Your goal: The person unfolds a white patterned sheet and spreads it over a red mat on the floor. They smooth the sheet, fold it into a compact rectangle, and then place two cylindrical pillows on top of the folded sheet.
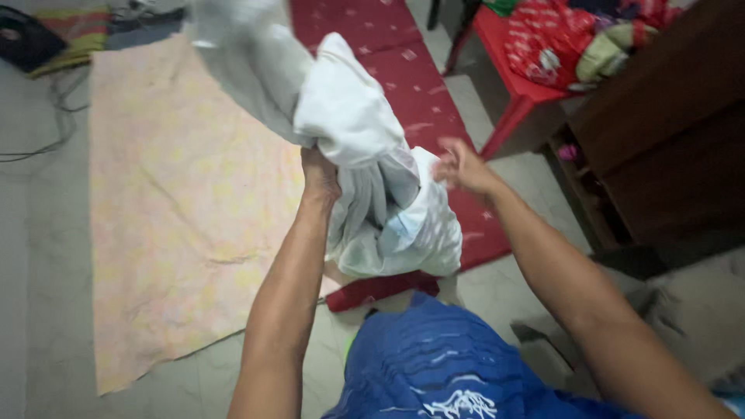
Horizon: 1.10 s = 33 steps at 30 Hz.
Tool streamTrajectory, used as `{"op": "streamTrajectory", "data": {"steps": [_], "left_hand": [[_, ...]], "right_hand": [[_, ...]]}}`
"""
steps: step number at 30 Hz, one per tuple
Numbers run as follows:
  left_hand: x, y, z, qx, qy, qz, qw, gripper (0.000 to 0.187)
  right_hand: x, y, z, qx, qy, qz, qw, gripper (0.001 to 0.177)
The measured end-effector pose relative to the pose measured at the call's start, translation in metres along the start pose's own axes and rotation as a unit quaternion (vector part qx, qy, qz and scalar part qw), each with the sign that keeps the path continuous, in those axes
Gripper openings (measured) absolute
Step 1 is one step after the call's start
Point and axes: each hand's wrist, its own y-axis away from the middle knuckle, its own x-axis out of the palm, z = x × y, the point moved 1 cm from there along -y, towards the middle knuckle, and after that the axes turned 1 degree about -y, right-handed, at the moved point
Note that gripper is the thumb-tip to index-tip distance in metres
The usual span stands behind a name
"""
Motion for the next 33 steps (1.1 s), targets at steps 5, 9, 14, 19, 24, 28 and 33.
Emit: {"op": "streamTrajectory", "data": {"steps": [5, 9, 14, 19, 24, 28, 33], "left_hand": [[0.005, -0.002, -0.028, -0.025, 0.087, 0.000, 0.996, 0.040], [-0.009, -0.009, -0.035, -0.027, 0.178, 0.075, 0.981, 0.036], [-0.029, -0.022, -0.077, 0.055, 0.114, -0.022, 0.992, 0.032], [-0.022, -0.006, -0.113, 0.022, 0.232, 0.061, 0.970, 0.040], [0.005, -0.018, -0.120, 0.000, 0.278, 0.089, 0.957, 0.044], [0.022, -0.034, -0.115, -0.025, 0.294, 0.100, 0.950, 0.049], [0.037, -0.078, -0.086, -0.027, 0.282, 0.094, 0.954, 0.047]], "right_hand": [[0.036, -0.011, -0.057, 0.085, 0.073, -0.050, 0.992, 0.134], [0.103, -0.032, -0.080, 0.190, 0.016, -0.040, 0.981, 0.106], [0.136, -0.057, -0.080, 0.231, -0.059, -0.141, 0.961, 0.039], [0.123, -0.059, -0.041, 0.150, -0.327, -0.102, 0.927, 0.034], [0.122, -0.072, -0.034, 0.124, -0.416, -0.085, 0.897, 0.035], [0.115, -0.090, -0.019, 0.092, -0.495, -0.046, 0.863, 0.038], [0.106, -0.107, 0.032, -0.047, -0.319, 0.023, 0.946, 0.056]]}}
